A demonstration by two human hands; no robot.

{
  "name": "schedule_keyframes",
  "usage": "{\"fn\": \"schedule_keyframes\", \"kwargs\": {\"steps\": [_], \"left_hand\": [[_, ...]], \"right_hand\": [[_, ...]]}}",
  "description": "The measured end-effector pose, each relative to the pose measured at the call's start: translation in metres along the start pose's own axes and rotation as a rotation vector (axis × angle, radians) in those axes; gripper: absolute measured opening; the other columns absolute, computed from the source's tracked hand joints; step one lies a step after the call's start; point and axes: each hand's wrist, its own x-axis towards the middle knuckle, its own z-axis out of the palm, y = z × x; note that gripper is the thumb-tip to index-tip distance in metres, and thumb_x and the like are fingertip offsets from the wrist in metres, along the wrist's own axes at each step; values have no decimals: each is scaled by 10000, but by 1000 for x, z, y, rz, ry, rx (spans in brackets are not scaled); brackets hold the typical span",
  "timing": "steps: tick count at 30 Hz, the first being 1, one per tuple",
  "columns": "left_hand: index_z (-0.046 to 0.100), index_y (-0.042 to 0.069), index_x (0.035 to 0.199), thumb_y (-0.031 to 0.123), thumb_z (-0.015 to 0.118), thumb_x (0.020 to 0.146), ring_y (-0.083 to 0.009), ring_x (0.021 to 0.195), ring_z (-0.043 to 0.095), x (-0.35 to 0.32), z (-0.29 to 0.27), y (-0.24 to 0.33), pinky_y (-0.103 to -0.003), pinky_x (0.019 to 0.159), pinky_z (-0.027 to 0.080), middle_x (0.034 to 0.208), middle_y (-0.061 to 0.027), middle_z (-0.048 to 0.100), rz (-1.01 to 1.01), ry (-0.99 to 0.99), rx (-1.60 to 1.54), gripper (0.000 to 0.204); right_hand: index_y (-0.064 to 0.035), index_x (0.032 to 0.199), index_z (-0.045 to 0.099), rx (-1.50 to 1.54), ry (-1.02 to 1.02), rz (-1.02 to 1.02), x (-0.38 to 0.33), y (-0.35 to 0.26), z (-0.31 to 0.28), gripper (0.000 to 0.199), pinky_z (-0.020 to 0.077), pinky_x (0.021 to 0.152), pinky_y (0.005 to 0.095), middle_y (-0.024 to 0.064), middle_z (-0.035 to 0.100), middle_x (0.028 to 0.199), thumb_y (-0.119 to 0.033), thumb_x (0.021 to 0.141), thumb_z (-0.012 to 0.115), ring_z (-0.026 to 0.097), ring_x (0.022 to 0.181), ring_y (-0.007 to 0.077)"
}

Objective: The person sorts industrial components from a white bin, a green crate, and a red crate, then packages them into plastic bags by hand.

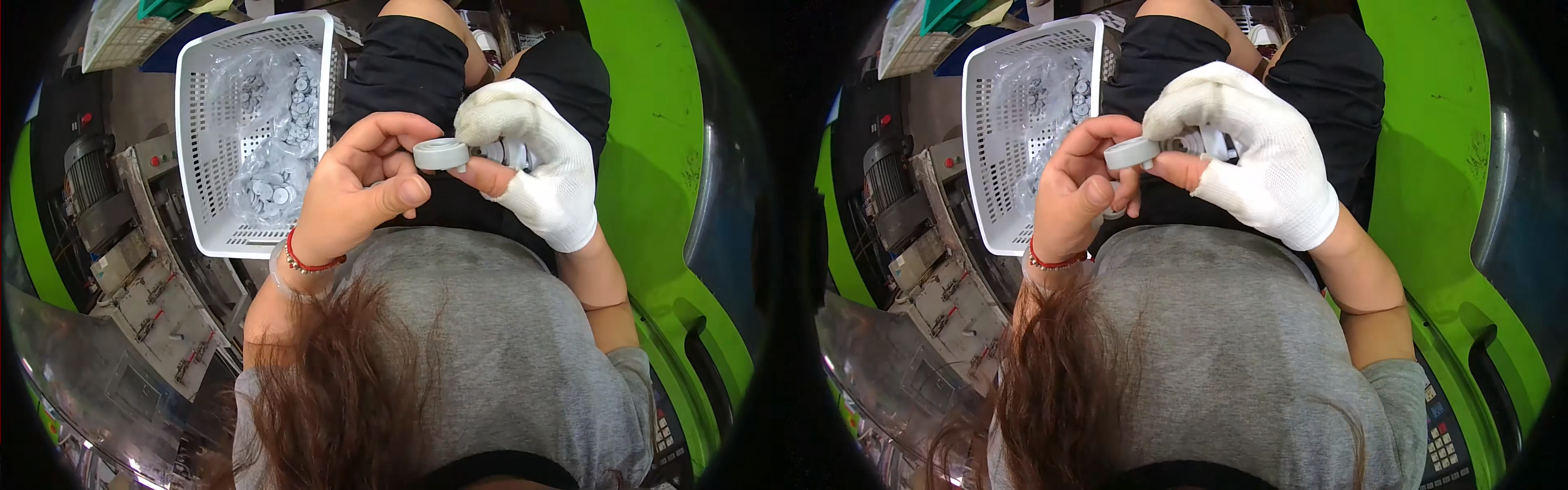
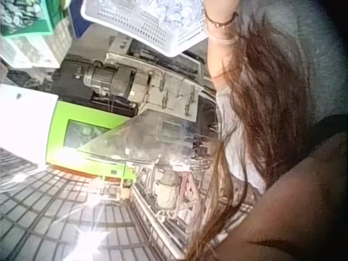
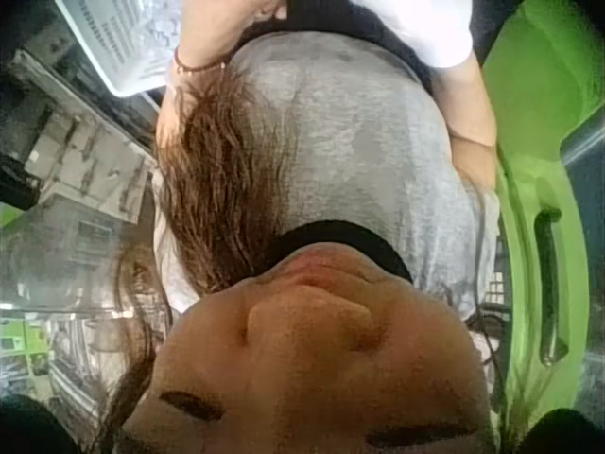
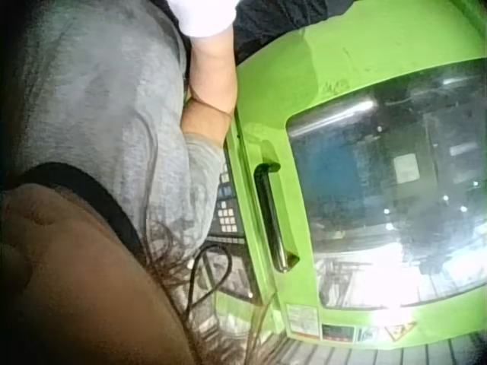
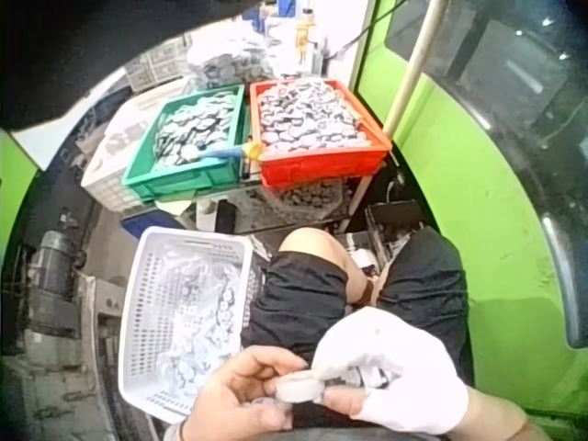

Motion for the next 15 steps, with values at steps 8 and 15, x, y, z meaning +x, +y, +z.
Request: {"fn": "schedule_keyframes", "kwargs": {"steps": [8, 15], "left_hand": [[473, -30, 1143, 350, 606, 851, -62, 581, 463, 1, -3, -8, -225, 528, 456, 948, -76, 539, -59, -52, -223, 497], [392, -73, 1223, 466, 360, 937, -62, 528, 393, 1, -11, -16, -244, 478, 424, 951, -115, 481, -68, -342, -652, 611]], "right_hand": [[-29, 956, 603, -330, -66, -189, 0, -13, 5, 324, 442, 630, 245, 63, 557, 937, 34, 658, 714, 544, 768, 123], [-4, 984, 599, 42, -59, -20, -3, -13, 0, 309, 430, 624, 225, 87, 574, 939, 37, 692, 694, 539, 744, 112]]}}
